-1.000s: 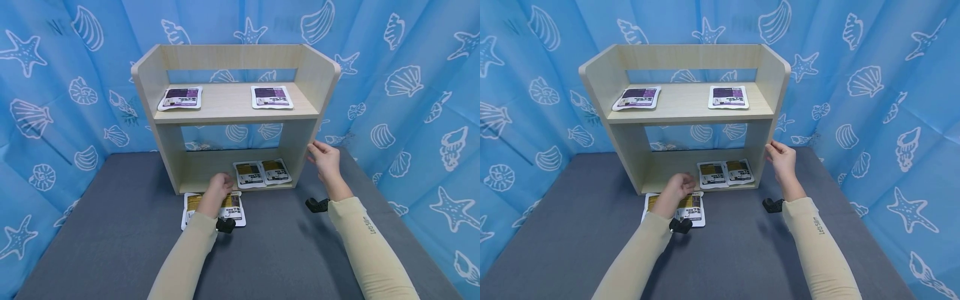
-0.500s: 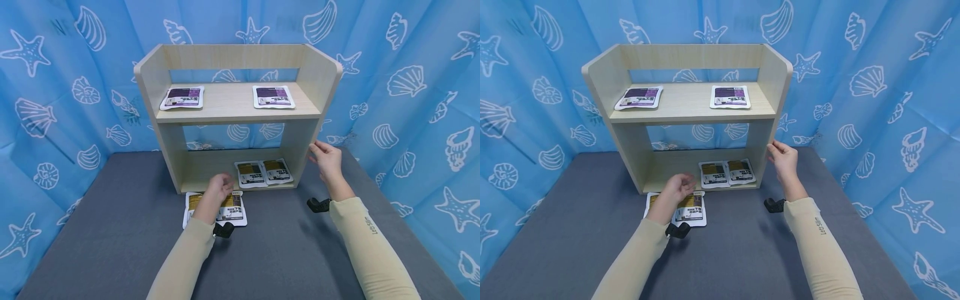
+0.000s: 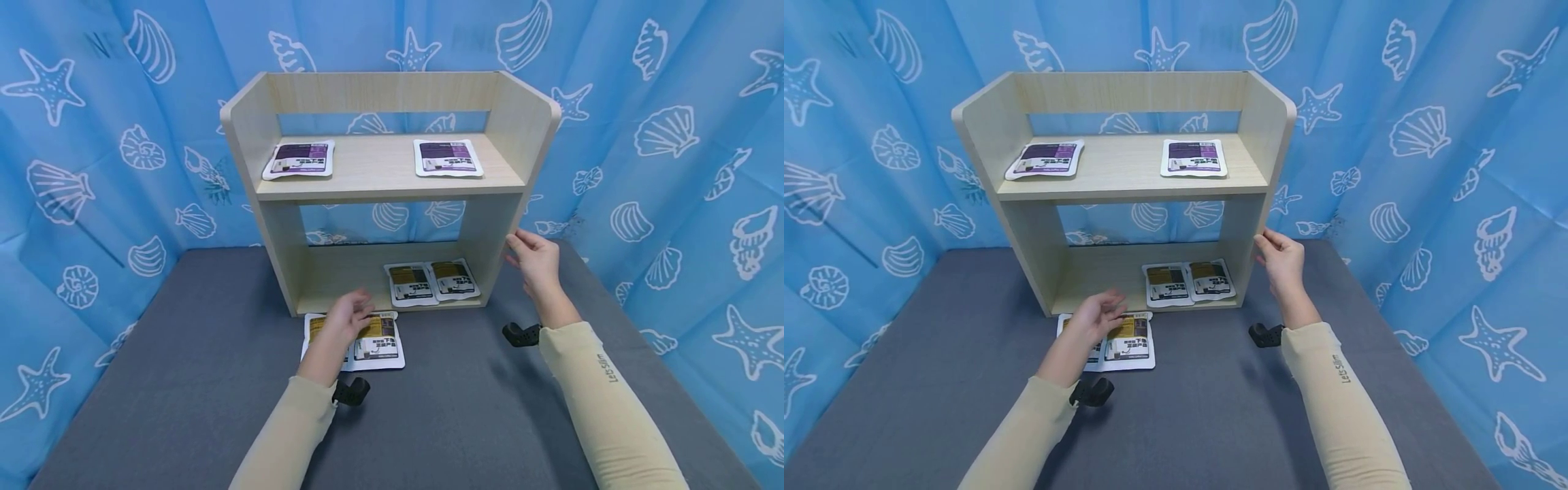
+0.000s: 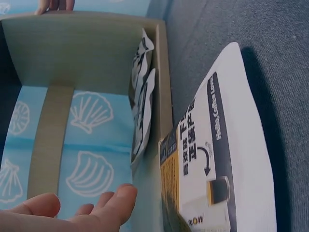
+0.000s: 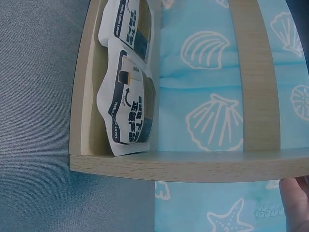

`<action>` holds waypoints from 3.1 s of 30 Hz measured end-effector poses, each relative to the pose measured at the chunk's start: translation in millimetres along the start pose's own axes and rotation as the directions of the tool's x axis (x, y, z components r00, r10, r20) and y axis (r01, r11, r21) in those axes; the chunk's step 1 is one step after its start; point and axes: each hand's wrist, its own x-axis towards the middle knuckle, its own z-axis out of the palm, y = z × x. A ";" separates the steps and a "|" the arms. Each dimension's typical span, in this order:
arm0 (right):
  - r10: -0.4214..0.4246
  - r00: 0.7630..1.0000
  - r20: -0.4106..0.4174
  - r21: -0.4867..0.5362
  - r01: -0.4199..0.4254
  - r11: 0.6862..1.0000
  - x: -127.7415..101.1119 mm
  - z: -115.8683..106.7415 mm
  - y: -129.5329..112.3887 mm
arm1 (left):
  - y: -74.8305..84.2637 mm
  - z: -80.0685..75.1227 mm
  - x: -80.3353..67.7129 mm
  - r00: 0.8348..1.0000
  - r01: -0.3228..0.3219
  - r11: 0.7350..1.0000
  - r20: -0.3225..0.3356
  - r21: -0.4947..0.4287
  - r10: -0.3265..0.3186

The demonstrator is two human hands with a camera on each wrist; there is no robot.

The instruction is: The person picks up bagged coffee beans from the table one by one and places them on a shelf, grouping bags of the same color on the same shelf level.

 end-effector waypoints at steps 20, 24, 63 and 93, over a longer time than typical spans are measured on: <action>0.001 1.000 0.009 -0.010 -0.001 1.000 -0.1 1.3 -0.1 | 5.3 -19.3 -21.9 0.998 -0.069 0.993 0.011 0.099 0.068; 0.008 1.000 0.006 -0.006 -0.008 1.000 -0.9 0.7 -0.6 | 4.3 -23.3 -25.2 0.996 -0.083 0.989 -0.004 0.123 0.084; 0.014 1.000 -0.005 0.008 -0.014 1.000 -0.9 0.8 0.7 | 5.6 -58.5 -52.2 0.972 -0.148 0.940 -0.128 0.306 0.195; 0.014 1.000 -0.003 0.017 -0.014 1.000 0.2 1.2 1.9 | 5.1 -94.5 -44.8 0.954 -0.092 0.902 -0.222 0.421 0.201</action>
